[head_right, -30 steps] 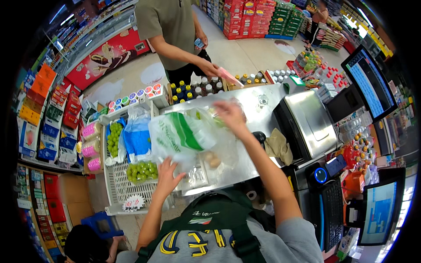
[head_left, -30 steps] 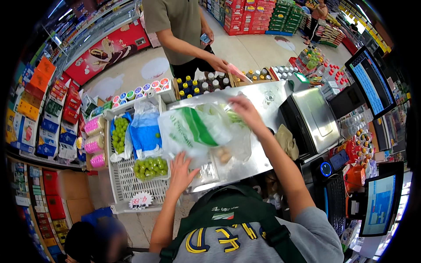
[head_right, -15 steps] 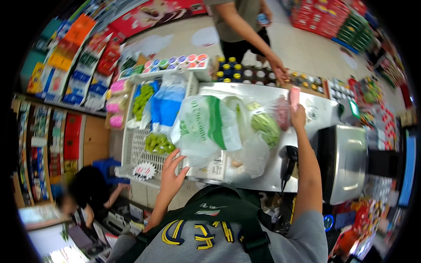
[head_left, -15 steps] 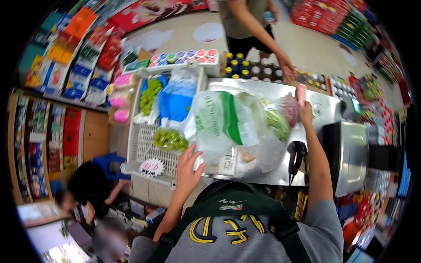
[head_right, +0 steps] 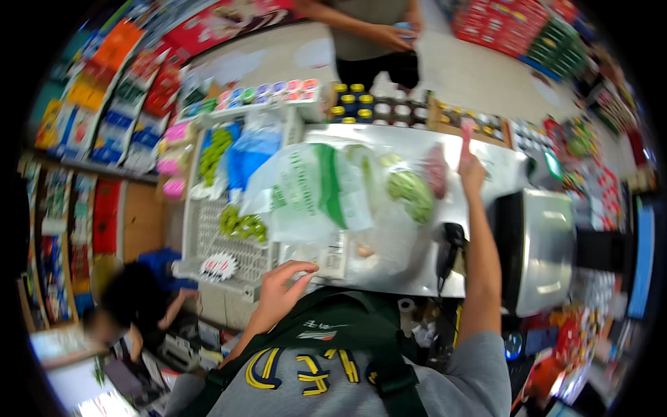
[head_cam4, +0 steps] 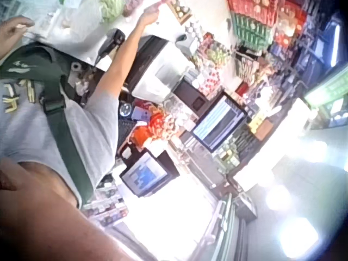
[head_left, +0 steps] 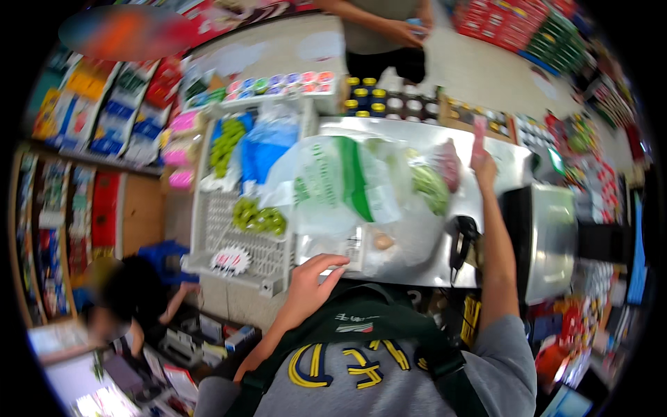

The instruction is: The person scans various grocery items including vegetables and packaged goods using a barcode scanner, weighs produce on a digital scale, and bags the items. They then process a cash payment by typing on a keyboard, opening the cash drawer, and handling banknotes to provide change to a customer.

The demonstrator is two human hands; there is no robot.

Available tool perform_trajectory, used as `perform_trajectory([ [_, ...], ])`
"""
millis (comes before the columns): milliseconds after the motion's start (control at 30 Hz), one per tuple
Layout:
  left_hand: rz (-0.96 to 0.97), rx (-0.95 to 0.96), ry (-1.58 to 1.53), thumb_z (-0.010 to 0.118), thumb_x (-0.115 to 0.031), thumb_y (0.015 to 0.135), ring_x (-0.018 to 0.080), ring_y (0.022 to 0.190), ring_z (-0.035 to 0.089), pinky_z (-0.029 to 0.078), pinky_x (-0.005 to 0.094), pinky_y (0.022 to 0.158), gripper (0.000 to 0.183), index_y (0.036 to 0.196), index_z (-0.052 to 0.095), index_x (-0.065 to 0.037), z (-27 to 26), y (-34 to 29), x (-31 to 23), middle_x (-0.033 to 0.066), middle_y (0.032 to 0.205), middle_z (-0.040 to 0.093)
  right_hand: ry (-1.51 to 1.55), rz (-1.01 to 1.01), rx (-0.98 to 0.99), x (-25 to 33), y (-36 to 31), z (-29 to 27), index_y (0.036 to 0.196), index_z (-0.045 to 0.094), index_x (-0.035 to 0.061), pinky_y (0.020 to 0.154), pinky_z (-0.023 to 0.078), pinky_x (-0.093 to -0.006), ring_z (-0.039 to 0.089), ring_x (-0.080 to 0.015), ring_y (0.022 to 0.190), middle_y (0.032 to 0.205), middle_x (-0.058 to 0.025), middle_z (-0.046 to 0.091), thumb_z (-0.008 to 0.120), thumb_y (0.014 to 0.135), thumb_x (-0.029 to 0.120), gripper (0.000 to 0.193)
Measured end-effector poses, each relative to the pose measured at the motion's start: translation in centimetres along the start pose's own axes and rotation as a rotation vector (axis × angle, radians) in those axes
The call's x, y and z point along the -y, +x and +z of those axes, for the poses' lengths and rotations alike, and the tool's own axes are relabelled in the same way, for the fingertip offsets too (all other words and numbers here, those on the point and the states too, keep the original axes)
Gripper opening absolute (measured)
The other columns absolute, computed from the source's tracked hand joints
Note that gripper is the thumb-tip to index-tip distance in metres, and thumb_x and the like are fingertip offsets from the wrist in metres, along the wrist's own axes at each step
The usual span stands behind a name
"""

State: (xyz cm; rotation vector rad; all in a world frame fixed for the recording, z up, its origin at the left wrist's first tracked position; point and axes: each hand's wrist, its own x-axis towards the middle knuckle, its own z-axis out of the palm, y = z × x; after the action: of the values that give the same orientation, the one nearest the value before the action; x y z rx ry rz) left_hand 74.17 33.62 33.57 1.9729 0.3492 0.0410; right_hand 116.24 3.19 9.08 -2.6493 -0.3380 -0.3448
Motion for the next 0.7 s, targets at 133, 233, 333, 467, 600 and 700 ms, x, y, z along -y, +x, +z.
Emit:
perform_trajectory([
  [133, -0.140, 0.362, -0.548, 0.052, -0.001, 0.086, 0.0184, 0.105, 0.056, 0.043, 0.0297, 0.089, 0.031, 0.116, 0.051, 0.000, 3.8, 2.3, 0.6, 0.0119, 0.114, 0.058, 1.414, 0.484, 0.069, 14.5, -7.0, -11.4, 0.106, 0.056, -0.0001, 0.072, 0.054, -0.0305, 0.062, -0.0166, 0.083, 0.097, -0.0071, 0.062, 0.058, 0.083, 0.009, 0.025],
  [233, -0.159, 0.552, -0.807, 0.051, -0.009, 0.089, 0.0198, 0.111, 0.051, 0.040, 0.0301, 0.092, 0.043, 0.129, 0.037, -0.002, 7.7, 4.2, -0.7, 0.0120, 0.123, 0.051, 1.755, 0.506, -0.073, 22.0, -14.3, -18.0, 0.115, 0.050, -0.0015, 0.083, 0.049, -0.0337, 0.059, -0.0180, 0.096, 0.110, -0.0095, 0.058, 0.057, 0.083, 0.005, 0.033],
  [333, -0.200, 0.504, -1.037, 0.051, -0.014, 0.090, 0.0190, 0.110, 0.050, 0.041, 0.0313, 0.090, 0.035, 0.122, 0.041, -0.002, 10.9, 5.1, -2.2, 0.0100, 0.116, 0.053, 1.685, 0.549, -0.243, 25.7, -20.4, -20.4, 0.107, 0.055, 0.0001, 0.085, 0.043, -0.0290, 0.058, -0.0154, 0.094, 0.105, -0.0075, 0.061, 0.058, 0.081, 0.003, 0.026],
  [467, -0.232, 0.578, -1.070, 0.055, -0.011, 0.088, 0.0116, 0.087, 0.057, 0.047, 0.0268, 0.079, 0.013, 0.099, 0.052, -0.003, 12.9, 4.0, -2.6, 0.0052, 0.098, 0.059, 1.607, 0.650, -0.376, 26.7, -27.1, -23.0, 0.110, 0.053, -0.0009, 0.086, 0.043, -0.0291, 0.056, -0.0150, 0.098, 0.107, -0.0076, 0.059, 0.062, 0.080, 0.004, 0.032],
  [600, -0.165, 0.734, -0.929, 0.058, -0.009, 0.086, 0.0077, 0.073, 0.058, 0.048, 0.0213, 0.068, 0.013, 0.096, 0.053, -0.002, 13.1, 1.8, -2.7, 0.0037, 0.084, 0.061, 1.671, 0.630, -0.487, 22.9, -32.2, -28.1, 0.113, 0.050, -0.0022, 0.085, 0.048, -0.0331, 0.060, -0.0181, 0.096, 0.108, -0.0114, 0.059, 0.057, 0.085, 0.009, 0.031],
  [700, -0.083, 0.783, -0.832, 0.060, -0.007, 0.084, 0.0068, 0.067, 0.057, 0.048, 0.0206, 0.058, 0.014, 0.096, 0.055, -0.001, 13.6, 0.7, -2.8, 0.0025, 0.080, 0.061, 1.467, 0.679, -0.377, 21.3, -35.4, -32.3, 0.106, 0.054, -0.0025, 0.067, 0.055, -0.0285, 0.064, -0.0157, 0.077, 0.095, -0.0104, 0.064, 0.057, 0.086, 0.012, 0.026],
])
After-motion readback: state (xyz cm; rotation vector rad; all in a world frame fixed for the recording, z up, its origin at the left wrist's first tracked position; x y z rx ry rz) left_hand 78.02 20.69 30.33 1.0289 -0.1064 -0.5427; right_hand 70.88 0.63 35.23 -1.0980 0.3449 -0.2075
